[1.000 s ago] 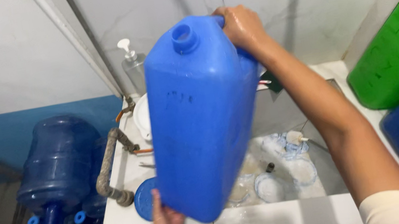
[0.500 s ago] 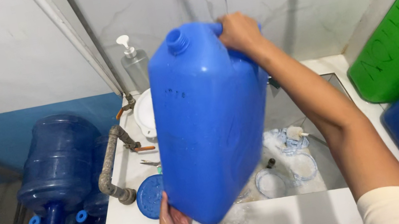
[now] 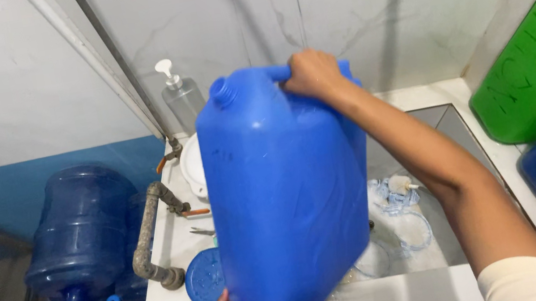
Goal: The person cleans a large blue plastic container in a sink. They use scissors to cut a small cap, then scrub the container's exterior with a sponge and a toothbrush. The person also uses a long metal rod to clean the interior, rinses the container with water, and finally secures the lid.
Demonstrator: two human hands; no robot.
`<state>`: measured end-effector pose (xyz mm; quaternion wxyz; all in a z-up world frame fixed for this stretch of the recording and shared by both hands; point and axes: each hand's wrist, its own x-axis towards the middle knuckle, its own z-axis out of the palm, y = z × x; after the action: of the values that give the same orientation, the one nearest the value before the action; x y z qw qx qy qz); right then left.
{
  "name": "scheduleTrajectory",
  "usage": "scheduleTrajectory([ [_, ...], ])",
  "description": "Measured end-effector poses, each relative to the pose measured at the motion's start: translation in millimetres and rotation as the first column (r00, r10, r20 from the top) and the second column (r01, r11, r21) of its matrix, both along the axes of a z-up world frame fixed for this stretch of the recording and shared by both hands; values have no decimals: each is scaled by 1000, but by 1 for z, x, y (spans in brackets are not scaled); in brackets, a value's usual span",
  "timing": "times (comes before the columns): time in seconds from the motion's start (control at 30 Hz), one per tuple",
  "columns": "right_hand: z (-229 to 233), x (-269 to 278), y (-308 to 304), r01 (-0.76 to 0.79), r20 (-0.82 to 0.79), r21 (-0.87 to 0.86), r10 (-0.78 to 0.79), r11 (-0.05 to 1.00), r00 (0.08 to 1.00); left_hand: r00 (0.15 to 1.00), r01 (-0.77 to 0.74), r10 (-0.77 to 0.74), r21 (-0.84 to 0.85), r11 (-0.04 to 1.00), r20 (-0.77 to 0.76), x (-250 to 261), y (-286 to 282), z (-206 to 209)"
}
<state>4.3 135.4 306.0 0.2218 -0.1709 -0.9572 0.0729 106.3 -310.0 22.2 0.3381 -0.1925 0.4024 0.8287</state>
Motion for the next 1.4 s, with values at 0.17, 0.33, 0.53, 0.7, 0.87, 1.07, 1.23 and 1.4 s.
scheduleTrajectory([
  [0.17,16,6,-11,-30,-132,-74,20,997,991,948,189,-54,418,888,-314,-46,-55,25],
  [0.33,12,-17,29,-22,-98,-56,17,998,995,972,-72,57,-58,996,-226,-29,9,23],
  [0.53,-121,40,127,-243,-291,-424,122,873,949,910,-51,23,-56,997,-415,-23,8,89],
  [0.7,-224,153,171,-122,-424,-716,-289,687,858,701,-9,-65,-100,995,-711,-44,92,162],
  [0.87,-296,218,119,-65,-302,-809,-317,585,899,43,-131,-475,-477,869,-879,1,206,243],
  [1.07,-333,237,58,-124,-262,-753,-121,647,958,57,-180,9,-2,984,-998,-132,265,160],
  [1.23,-332,229,45,-179,-310,-715,-77,675,948,743,-553,415,-133,822,-526,-248,158,-11],
  [1.4,-339,228,40,-205,-309,-692,-27,692,951,793,-476,410,-38,879,-451,-252,136,-57],
])
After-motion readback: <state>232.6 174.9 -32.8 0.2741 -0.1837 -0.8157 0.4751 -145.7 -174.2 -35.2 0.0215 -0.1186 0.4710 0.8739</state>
